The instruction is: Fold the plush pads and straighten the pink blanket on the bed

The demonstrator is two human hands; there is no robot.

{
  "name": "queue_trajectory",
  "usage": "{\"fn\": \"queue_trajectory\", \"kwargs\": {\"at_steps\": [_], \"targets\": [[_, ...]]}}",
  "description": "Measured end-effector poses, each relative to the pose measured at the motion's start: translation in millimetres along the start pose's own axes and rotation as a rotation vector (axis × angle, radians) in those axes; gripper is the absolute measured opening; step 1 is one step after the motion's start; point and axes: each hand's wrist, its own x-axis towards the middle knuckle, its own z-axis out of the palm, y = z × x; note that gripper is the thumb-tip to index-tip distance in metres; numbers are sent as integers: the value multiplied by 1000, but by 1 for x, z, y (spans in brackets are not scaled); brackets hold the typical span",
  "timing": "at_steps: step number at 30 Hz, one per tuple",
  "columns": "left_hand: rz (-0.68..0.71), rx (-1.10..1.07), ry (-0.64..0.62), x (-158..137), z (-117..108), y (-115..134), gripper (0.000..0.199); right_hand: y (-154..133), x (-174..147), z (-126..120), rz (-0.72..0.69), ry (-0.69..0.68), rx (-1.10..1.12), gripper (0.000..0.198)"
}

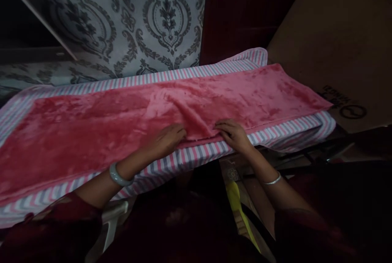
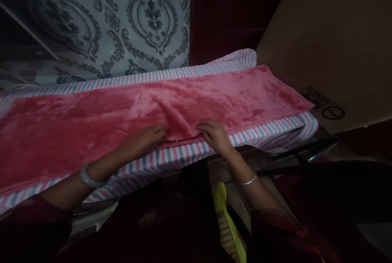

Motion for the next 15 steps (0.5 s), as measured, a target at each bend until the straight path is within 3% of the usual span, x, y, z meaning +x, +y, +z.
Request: {"fn": "queue_trajectory", "kwargs": {"at_steps": [4, 8, 15], "targets": [[61, 87, -26, -13, -3, -2, 23, -1, -5, 1, -5, 39, -13, 25], [64, 42, -21, -21, -3, 10, 24, -6, -8, -2, -20, 35, -29, 21], [-63, -42, 257, -66, -3, 6, 45, -6, -9, 11, -82, 28, -144, 41]]}}
